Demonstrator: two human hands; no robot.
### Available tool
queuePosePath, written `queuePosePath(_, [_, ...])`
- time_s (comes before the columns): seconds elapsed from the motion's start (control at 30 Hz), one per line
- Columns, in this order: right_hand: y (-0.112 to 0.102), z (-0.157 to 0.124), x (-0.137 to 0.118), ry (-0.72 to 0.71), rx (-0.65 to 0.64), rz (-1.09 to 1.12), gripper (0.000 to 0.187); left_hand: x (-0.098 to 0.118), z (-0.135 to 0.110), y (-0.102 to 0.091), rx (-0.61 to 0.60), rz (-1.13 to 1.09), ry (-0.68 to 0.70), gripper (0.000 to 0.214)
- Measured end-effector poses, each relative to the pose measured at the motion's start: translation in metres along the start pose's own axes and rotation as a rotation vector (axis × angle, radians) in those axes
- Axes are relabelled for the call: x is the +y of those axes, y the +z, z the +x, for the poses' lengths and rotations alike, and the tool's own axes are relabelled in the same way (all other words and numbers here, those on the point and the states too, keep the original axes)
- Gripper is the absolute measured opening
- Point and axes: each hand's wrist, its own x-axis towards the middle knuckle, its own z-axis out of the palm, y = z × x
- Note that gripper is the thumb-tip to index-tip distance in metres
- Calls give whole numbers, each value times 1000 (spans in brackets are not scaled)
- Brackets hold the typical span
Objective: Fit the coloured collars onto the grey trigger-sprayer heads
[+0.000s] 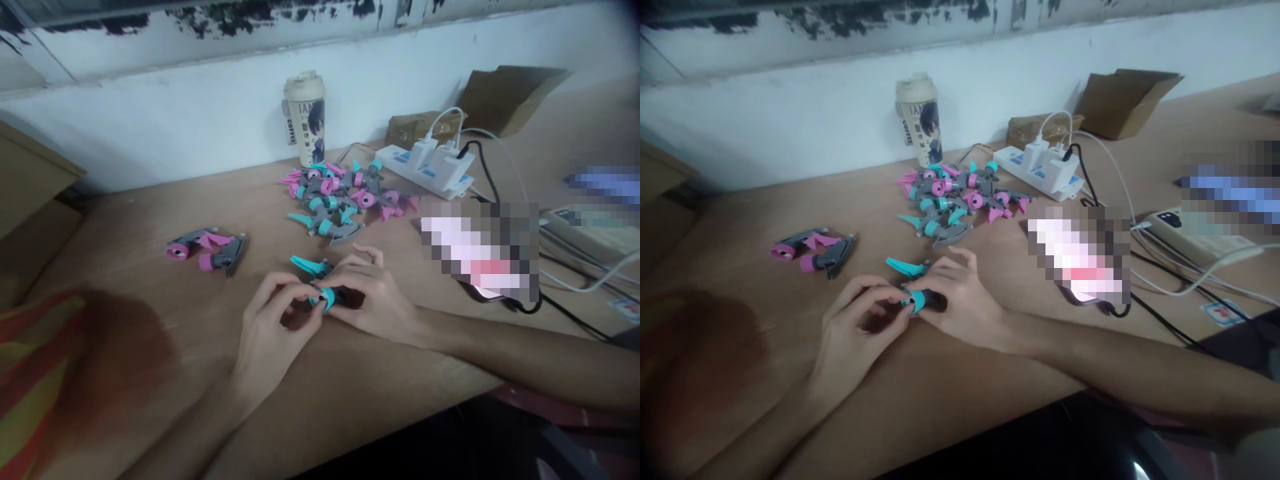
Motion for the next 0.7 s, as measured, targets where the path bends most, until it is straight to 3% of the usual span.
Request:
queuePosePath(0.3, [-2, 1, 0, -6, 10, -12, 19, -2, 0, 0, 17, 37, -30, 7])
queuePosePath(0.53, [-2, 1, 0, -11, 24, -26, 17, -3, 2, 1, -59, -9, -172, 2])
queuePosePath(0.7, [-2, 1, -1, -18, 22, -30, 18, -6, 3, 1, -127, -74, -197, 13])
